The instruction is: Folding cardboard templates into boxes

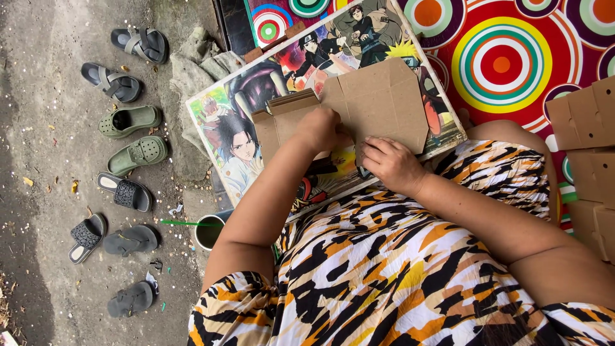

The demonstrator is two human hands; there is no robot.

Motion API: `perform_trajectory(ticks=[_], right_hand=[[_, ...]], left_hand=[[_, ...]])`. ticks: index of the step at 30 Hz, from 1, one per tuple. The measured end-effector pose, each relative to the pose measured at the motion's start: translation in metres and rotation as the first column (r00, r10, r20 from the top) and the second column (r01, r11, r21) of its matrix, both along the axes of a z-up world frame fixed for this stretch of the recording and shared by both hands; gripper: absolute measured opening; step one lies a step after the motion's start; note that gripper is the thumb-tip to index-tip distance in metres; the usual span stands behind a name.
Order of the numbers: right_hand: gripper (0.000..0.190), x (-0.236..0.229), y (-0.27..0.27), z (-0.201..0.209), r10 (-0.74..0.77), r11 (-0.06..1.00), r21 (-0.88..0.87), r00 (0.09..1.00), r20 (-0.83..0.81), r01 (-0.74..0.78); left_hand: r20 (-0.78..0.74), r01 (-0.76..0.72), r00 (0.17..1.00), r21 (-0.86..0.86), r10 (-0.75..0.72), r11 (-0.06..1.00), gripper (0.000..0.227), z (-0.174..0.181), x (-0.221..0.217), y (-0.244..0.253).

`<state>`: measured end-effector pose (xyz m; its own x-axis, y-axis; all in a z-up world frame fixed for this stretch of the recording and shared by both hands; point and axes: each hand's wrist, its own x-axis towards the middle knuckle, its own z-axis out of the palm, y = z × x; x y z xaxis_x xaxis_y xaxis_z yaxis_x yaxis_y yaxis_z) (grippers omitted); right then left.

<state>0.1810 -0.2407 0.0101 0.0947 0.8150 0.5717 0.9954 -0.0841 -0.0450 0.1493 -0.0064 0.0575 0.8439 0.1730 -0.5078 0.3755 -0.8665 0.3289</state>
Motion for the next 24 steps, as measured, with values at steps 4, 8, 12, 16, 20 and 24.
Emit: perform_trajectory(ticks=[4, 8, 12, 16, 20, 24], right_hand=[[0.02, 0.0, 0.0, 0.0, -0.01, 1.0, 0.014, 1.0, -0.005, 0.01], [0.022, 0.0, -0.001, 0.0, -0.004, 1.0, 0.011, 1.0, -0.031, 0.005], [0.023, -0.001, 0.0, -0.001, -0.018, 1.0, 0.007, 0.999, -0.044, 0.018], [0.023, -0.001, -0.001, -0.004, -0.033, 0.999, -0.002, 0.999, -0.034, 0.033], [0.02, 0.001, -0.006, -0.004, -0.038, 0.999, -0.004, 0.997, -0.061, 0.037], [0.023, 0.008, -0.013, -0.023, -0.008, 1.0, 0.0, 0.993, -0.12, 0.008]], left_hand=[[-0.053, 0.056, 0.997, 0.034, -0.054, 0.998, 0.044, -0.003, 0.007, 0.007], [-0.107, 0.062, 0.993, 0.116, -0.05, 0.991, 0.055, 0.001, 0.016, 0.008], [-0.124, 0.048, 0.992, 0.119, -0.033, 0.992, 0.062, 0.004, 0.018, 0.009], [-0.123, 0.025, 0.992, 0.115, -0.011, 0.993, 0.063, -0.003, 0.015, 0.01], [0.099, 0.077, 0.992, 0.014, -0.077, 0.997, 0.043, 0.005, -0.015, 0.001], [0.411, 0.248, 0.859, 0.187, -0.305, 0.95, 0.028, -0.024, -0.058, -0.022]])
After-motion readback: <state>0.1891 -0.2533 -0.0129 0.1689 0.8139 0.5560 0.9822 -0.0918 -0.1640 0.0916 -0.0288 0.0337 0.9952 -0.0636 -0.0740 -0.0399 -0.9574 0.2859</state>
